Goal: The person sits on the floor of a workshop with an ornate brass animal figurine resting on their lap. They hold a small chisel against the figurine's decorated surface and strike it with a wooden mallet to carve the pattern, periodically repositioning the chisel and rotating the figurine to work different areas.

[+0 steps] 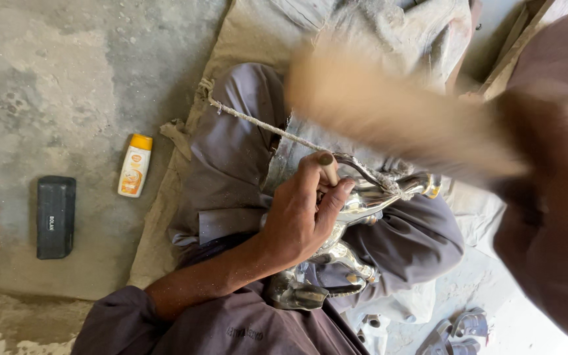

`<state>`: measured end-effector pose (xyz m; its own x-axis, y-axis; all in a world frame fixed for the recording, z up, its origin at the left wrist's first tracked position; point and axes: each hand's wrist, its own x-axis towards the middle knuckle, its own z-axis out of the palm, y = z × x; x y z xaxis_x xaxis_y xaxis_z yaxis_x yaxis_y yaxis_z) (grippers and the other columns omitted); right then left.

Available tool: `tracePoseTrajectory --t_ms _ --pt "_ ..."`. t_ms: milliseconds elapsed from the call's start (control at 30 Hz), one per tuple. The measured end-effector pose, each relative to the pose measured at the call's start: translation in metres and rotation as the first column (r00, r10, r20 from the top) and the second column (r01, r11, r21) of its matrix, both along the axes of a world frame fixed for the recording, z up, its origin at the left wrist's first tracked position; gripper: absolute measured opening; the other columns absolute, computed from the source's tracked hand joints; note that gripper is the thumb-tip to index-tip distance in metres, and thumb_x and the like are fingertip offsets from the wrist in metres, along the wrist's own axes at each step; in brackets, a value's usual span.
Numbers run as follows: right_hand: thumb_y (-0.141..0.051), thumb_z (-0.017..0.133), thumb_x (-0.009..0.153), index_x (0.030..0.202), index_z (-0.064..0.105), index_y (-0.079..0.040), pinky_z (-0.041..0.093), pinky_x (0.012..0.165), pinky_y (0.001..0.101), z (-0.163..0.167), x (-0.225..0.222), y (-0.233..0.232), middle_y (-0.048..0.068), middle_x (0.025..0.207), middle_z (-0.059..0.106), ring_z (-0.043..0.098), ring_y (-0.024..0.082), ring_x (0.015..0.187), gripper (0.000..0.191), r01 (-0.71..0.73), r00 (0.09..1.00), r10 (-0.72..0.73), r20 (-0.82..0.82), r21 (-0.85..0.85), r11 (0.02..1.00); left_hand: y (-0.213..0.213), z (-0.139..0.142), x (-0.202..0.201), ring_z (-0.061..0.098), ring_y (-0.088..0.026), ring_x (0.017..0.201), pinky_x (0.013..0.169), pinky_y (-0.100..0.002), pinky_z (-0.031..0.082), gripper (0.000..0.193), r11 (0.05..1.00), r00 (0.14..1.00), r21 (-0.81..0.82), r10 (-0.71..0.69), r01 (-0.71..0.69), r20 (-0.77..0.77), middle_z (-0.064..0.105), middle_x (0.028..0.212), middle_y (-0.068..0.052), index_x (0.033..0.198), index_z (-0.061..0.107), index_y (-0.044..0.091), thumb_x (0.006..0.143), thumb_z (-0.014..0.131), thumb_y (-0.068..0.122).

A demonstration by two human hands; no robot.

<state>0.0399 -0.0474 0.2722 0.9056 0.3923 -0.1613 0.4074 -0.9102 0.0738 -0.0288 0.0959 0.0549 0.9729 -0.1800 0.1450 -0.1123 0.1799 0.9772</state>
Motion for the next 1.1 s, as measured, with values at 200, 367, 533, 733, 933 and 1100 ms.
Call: tracePoseTrajectory --t_ms 200,367,533,733,933,1100 --pt "0.018 0.063 0.085 0.132 0.062 0.006 0.055 0.064 0.0379 -0.002 -0.001 -0.002 0.022 0.091 0.067 0.066 0.025 0.072 0.048 0.033 0.999 -0.033 -0.029 0.012 0.999 0.001 -0.002 0.000 0.067 -0.018 0.076 0.067 -0.032 0.055 0.023 1.000 1.000 -0.002 -0.009 0.009 -0.021 0.060 0.088 -0.010 0.120 0.047 -0.001 0.109 0.062 0.011" --pt "0.019 0.062 0.084 0.132 0.062 0.006 0.056 0.065 0.0380 -0.003 0.000 -0.002 0.022 0.092 0.067 0.066 0.026 0.073 0.049 0.058 0.997 -0.058 -0.048 0.017 0.998 0.002 -0.003 0.000 0.065 -0.017 0.070 0.061 -0.032 0.051 0.020 0.999 0.997 -0.005 -0.041 0.041 -0.066 0.060 0.082 -0.007 0.109 0.047 0.002 0.108 0.064 0.011" --pt "0.019 0.060 0.083 0.131 0.062 0.007 0.056 0.065 0.0381 -0.005 0.001 -0.003 0.023 0.092 0.067 0.067 0.026 0.074 0.050 0.077 0.995 -0.075 -0.063 0.020 0.997 0.002 -0.002 0.000 0.059 -0.019 0.067 0.061 -0.035 0.048 0.018 0.999 1.000 0.035 -0.007 0.007 -0.014 0.056 0.081 -0.009 0.109 0.047 0.001 0.107 0.063 0.009" --pt "0.020 0.059 0.082 0.131 0.062 0.008 0.056 0.065 0.0382 -0.007 0.000 -0.004 0.023 0.093 0.067 0.067 0.027 0.075 0.051 0.102 0.992 -0.100 -0.079 0.026 0.994 0.003 -0.005 -0.001 0.057 -0.017 0.065 0.059 -0.034 0.047 0.019 0.999 0.998 0.016 -0.046 0.047 -0.047 0.054 0.079 -0.007 0.113 0.047 0.000 0.109 0.062 0.010" --pt "0.020 0.058 0.080 0.130 0.062 0.008 0.056 0.066 0.0383 -0.008 -0.001 -0.005 0.023 0.094 0.067 0.068 0.027 0.076 0.051 0.122 0.989 -0.119 -0.090 0.028 0.992 0.001 -0.008 -0.003 0.060 -0.017 0.069 0.061 -0.034 0.049 0.019 0.999 0.999 0.020 -0.036 0.036 0.004 0.057 0.085 -0.008 0.118 0.048 0.000 0.109 0.062 0.009" --pt "0.021 0.057 0.079 0.130 0.062 0.009 0.056 0.066 0.0384 -0.010 -0.003 -0.006 0.024 0.095 0.067 0.069 0.028 0.077 0.052 0.140 0.985 -0.137 -0.104 0.029 0.990 0.001 -0.011 -0.004 0.061 -0.018 0.074 0.063 -0.034 0.051 0.022 1.000 0.999 -0.014 -0.012 0.013 0.045 0.057 0.087 -0.008 0.124 0.046 -0.002 0.110 0.060 0.009"
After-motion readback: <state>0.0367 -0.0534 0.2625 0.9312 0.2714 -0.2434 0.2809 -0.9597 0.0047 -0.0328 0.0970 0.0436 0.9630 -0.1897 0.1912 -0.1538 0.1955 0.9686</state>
